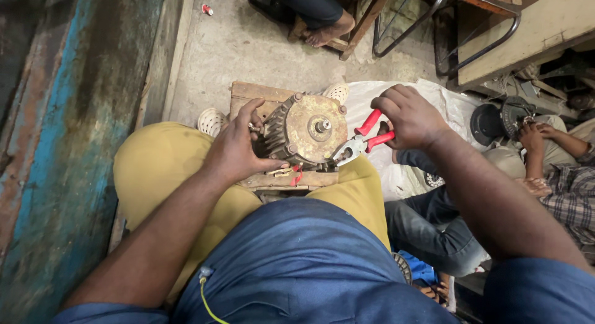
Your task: The person uses pliers to repeatedly pull and adjust small metal tabs on a cylindrical motor component resting on a wooden block. The person holds the motor steady with one hand while manipulating the tabs with the other.
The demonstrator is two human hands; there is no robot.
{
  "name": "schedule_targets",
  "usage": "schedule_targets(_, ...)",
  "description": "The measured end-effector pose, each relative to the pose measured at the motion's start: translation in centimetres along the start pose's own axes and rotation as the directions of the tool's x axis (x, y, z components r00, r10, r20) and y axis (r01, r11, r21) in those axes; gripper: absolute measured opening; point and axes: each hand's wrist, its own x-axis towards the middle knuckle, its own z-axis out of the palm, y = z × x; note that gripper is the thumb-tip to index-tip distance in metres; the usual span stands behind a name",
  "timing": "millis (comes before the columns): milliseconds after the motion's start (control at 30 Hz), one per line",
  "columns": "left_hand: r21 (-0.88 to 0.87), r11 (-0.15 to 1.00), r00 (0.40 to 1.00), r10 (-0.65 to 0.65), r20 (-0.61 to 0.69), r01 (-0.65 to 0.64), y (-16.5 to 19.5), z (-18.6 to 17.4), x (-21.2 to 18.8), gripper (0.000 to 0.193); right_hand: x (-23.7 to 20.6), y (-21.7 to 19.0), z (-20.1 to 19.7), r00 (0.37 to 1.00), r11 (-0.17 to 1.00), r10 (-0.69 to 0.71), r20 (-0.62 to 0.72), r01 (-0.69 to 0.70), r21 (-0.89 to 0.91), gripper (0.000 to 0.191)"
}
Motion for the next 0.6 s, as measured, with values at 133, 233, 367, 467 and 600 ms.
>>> schedule_targets(133,0.028,0.999,1.000,0.017,-0.009,-0.017,0.0,0.1,-0.1,0.132,0.1,0.1,-0.3,0.999,0.997,-0.045,0.001,0.045,-0.057,0.058)
schedule_targets(233,0.084,0.996,1.000,0.017,-0.023,-0.015,0.0,0.1,-0.2,0.135,0.0,0.0,0.0,1.000,0.998,-0.030,0.008,0.031,-0.062,0.052)
schedule_targets(367,0.087,0.996,1.000,-0.030,-0.005,0.030,0.2,0.0,-0.4,0.132,-0.4,-0.3,0.2,1.000,0.999,-0.012,0.014,0.013,-0.038,0.049)
schedule_targets(467,0.105,0.994,1.000,-0.005,-0.028,0.007,0.4,0.0,-0.5,0.132,-1.2,-0.9,0.4,0.998,0.996,0.054,0.025,-0.052,-0.066,0.043)
schedule_targets(600,0.147,0.986,0.996,-0.086,0.014,0.083,0.7,-0.1,-0.5,0.133,-2.4,-1.9,0.7,0.992,0.991,0.128,0.018,-0.127,-0.050,0.043)
